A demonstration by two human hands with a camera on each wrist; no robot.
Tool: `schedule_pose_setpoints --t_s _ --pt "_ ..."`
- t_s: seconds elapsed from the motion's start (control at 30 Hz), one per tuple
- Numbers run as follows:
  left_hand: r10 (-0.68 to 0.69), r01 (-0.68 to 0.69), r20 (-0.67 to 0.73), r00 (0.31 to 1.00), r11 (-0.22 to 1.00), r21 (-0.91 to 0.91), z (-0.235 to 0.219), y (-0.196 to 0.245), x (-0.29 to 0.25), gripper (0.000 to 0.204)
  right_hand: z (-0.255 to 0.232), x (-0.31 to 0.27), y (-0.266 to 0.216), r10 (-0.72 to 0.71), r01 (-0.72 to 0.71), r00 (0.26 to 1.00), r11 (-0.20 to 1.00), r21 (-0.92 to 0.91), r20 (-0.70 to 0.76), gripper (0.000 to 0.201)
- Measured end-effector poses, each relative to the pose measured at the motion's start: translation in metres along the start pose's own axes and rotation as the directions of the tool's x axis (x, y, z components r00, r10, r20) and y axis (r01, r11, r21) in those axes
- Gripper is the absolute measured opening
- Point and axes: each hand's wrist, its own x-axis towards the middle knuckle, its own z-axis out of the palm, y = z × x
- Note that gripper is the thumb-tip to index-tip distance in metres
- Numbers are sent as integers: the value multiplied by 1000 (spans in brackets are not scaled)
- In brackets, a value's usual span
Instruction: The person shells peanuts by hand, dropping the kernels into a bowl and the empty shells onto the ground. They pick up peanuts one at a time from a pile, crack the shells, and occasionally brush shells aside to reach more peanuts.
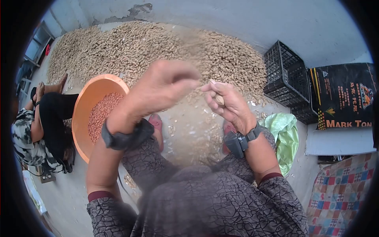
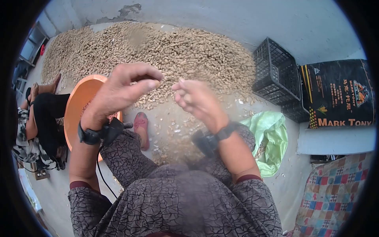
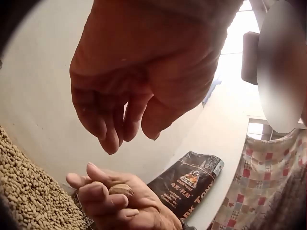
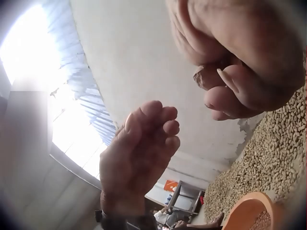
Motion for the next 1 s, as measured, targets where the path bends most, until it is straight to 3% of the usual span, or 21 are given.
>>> schedule_pose_setpoints --t_s 0.07,0.13,0.2,0.27,0.33,0.43,0.47,0.5,0.53,0.6,0.63,0.7,0.73,0.9,0.97,1.0 --pt "97 -100 55 994 993 58 32 8 11 18 1 0 3 19 -17 1000 995 95 -14 22" --pt "164 -170 66 984 979 113 62 -4 18 18 2 2 7 -44 65 995 962 264 -85 23" --pt "216 -205 -68 974 969 136 85 -16 25 20 -14 6 12 -49 65 997 959 277 -67 22" --pt "170 -155 -115 979 979 132 96 -19 28 19 -18 4 12 -50 63 997 953 296 -52 22" --pt "122 -101 -165 979 987 126 105 -24 31 18 -16 3 13 -49 97 985 951 295 -167 21" --pt "106 -99 -171 980 994 53 114 -35 33 16 -17 -1 10 -52 79 992 968 239 -119 21" --pt "7 -54 -165 986 957 -284 116 -37 34 16 -13 -4 6 -57 85 991 967 239 -122 21" --pt "-84 -6 -125 989 808 -589 118 -39 35 16 -7 -10 1 4 54 979 961 273 -206 21" --pt "-77 -13 -128 989 807 -590 115 -37 35 16 -2 -13 -3 68 24 956 951 308 -286 21" --pt "-163 29 -52 985 455 -890 101 -32 30 20 -12 -13 0 22 46 971 960 275 -239 22" --pt "-166 25 -58 984 458 -888 98 -40 28 20 -15 -13 1 -23 70 982 966 249 -187 23" --pt "-114 59 26 993 296 -953 95 -58 27 20 -17 -13 -3 -77 108 982 978 176 -174 24" --pt "-118 44 11 993 273 -961 93 -47 24 23 -17 -13 -6 -131 149 977 984 102 -167 25" --pt "-148 95 54 987 285 -954 95 -36 23 33 -15 -14 -12 -285 278 955 957 -86 -81 30" --pt "-100 31 4 995 269 -963 98 -38 24 34 -12 -16 -13 -314 299 946 942 -150 -85 30" --pt "-100 31 4 995 268 -963 98 -37 23 34 -10 -19 -16 -303 273 950 923 -269 -74 28"
